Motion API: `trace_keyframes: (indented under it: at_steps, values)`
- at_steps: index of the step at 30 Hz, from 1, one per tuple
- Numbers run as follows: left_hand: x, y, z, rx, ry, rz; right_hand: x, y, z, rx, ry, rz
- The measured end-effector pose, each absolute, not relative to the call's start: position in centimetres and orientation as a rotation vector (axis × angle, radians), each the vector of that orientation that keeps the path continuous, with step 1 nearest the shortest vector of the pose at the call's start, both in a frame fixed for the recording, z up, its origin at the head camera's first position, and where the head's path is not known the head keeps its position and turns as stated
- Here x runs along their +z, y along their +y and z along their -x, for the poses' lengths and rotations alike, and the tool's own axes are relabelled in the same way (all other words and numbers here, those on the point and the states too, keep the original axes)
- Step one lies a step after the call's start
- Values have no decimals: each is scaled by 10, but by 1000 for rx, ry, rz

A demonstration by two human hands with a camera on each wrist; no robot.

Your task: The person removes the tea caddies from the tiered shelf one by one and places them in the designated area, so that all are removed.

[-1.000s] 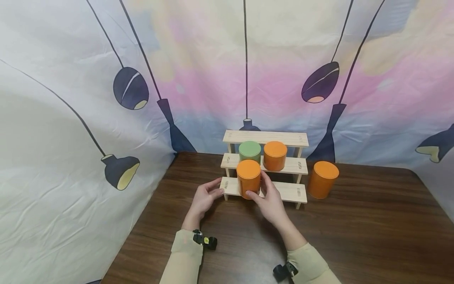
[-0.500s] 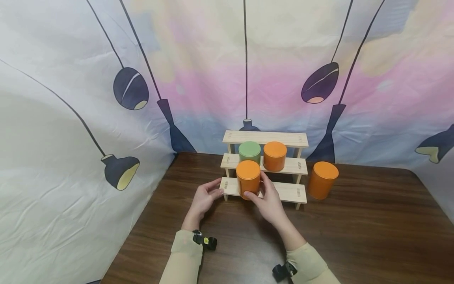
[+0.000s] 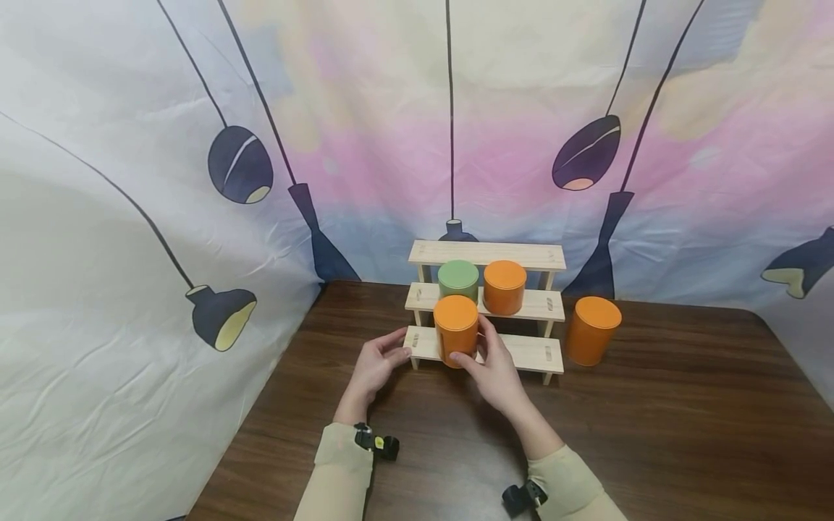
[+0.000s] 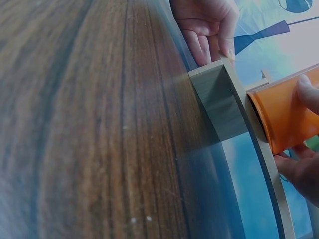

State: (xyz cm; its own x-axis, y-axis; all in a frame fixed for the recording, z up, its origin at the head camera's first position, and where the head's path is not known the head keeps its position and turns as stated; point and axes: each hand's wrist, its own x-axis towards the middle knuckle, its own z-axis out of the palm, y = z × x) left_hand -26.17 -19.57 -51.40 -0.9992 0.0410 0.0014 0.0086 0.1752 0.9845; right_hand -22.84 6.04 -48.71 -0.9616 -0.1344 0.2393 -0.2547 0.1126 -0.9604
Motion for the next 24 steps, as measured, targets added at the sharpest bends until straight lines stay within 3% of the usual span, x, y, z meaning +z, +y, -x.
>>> trace_keyframes:
  at_steps: [24]
  values:
    - [-516, -196, 263, 2019, 2384, -70, -486, 61, 229, 2032, -2230, -417]
